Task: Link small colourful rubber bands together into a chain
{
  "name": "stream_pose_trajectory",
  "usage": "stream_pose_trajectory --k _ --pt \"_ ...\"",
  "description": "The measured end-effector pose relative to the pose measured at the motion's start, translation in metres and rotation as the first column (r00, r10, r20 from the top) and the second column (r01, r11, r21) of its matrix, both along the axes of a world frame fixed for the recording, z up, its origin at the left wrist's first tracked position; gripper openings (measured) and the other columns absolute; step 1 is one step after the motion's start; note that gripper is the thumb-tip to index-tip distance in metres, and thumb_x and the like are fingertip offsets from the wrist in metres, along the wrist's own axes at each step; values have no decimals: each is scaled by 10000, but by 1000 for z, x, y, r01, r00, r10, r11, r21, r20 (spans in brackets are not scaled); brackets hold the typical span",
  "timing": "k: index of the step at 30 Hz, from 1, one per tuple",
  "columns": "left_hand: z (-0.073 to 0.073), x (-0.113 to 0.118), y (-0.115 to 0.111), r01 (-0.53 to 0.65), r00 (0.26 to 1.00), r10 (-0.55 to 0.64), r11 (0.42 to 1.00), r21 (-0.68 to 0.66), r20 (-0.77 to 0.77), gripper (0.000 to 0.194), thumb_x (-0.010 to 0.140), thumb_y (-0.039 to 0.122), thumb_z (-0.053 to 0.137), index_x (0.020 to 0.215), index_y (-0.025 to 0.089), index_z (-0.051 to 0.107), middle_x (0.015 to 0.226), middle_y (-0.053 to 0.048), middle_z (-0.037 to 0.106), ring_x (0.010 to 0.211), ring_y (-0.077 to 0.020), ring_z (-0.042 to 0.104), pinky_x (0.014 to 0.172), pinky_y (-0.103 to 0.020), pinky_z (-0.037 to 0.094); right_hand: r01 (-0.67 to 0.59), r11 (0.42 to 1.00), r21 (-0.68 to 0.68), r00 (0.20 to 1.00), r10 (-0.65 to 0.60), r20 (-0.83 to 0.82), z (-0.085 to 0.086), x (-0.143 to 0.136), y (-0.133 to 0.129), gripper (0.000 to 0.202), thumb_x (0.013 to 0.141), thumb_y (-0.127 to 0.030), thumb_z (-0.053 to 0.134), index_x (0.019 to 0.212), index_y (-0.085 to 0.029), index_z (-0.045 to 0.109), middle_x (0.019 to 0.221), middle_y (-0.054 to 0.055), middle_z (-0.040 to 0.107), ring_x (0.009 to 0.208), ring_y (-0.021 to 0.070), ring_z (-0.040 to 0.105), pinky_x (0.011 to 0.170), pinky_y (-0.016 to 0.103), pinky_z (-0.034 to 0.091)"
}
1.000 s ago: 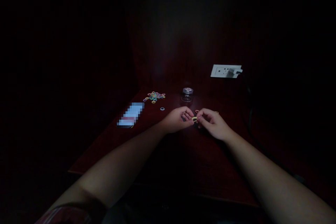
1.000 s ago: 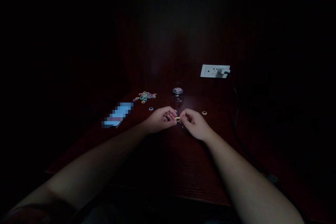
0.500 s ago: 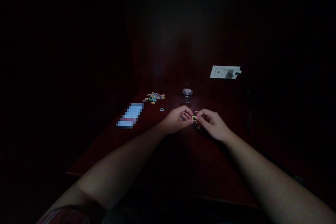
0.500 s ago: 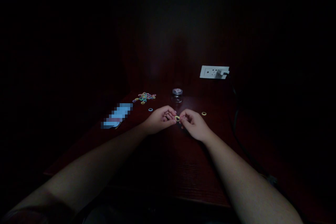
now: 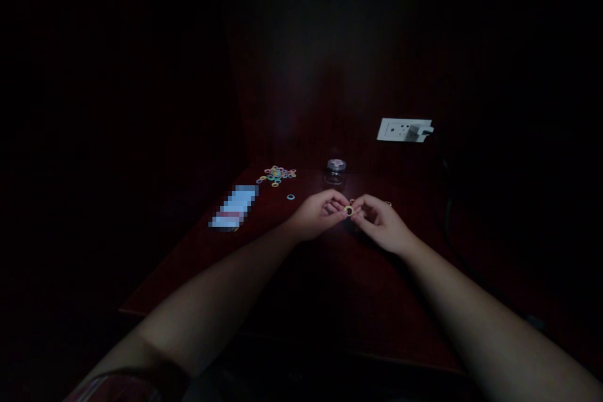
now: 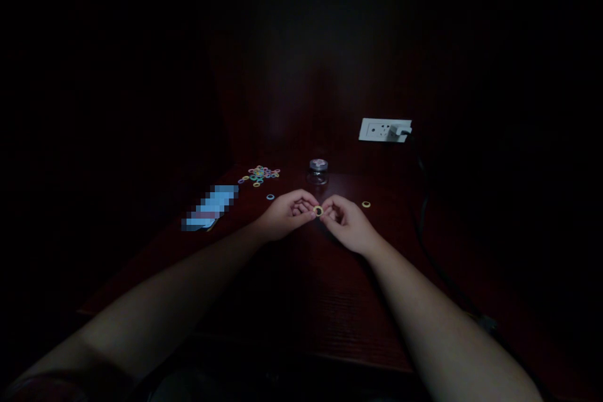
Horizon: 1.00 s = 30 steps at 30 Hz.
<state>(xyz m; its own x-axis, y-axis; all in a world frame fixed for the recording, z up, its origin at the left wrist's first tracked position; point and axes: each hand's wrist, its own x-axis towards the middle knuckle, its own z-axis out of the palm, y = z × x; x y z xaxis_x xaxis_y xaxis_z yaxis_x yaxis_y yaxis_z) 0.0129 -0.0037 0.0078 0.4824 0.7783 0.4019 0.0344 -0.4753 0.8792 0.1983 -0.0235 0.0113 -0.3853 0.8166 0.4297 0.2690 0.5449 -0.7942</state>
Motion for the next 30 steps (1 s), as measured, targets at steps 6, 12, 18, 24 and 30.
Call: stream_pose_trajectory --k 6,12,18,24,30 --pt "-2 3 3 7 993 6 994 -105 122 261 737 240 685 939 99 600 855 -55 638 739 -96 578 700 -243 459 36 996 78 997 -31 -64 -2 0 1 305 758 -251 650 1029 -179 531 729 -9 545 558 107 479 524 243 401" --pt "-5 5 6 21 985 10 984 -178 175 259 725 216 692 934 88 606 865 -62 650 771 -105 603 751 -267 465 129 980 149 991 -123 -45 -1 2 3 158 798 -275 626 918 -172 628 717 18 582 614 131 508 573 266 421" --pt "-4 5 6 15 985 16 984 -178 171 256 710 196 702 921 94 599 833 -43 638 745 -91 592 725 -251 463 148 969 200 989 -147 -18 0 3 2 134 818 -290 610 882 -175 634 781 45 622 662 148 542 603 279 442" --pt "-4 5 6 28 980 4 987 -157 198 247 706 191 706 901 101 583 818 -34 630 728 -83 583 697 -236 460 146 956 254 989 -150 -4 1 2 2 95 824 -267 600 840 -176 620 789 46 609 703 157 559 625 279 444" --pt "-4 4 5 26 983 1 989 -142 182 261 705 189 706 913 105 574 815 -32 623 715 -78 577 682 -226 458 153 951 269 987 -160 4 1 3 1 110 828 -283 596 810 -176 617 766 42 598 693 158 553 622 279 435"
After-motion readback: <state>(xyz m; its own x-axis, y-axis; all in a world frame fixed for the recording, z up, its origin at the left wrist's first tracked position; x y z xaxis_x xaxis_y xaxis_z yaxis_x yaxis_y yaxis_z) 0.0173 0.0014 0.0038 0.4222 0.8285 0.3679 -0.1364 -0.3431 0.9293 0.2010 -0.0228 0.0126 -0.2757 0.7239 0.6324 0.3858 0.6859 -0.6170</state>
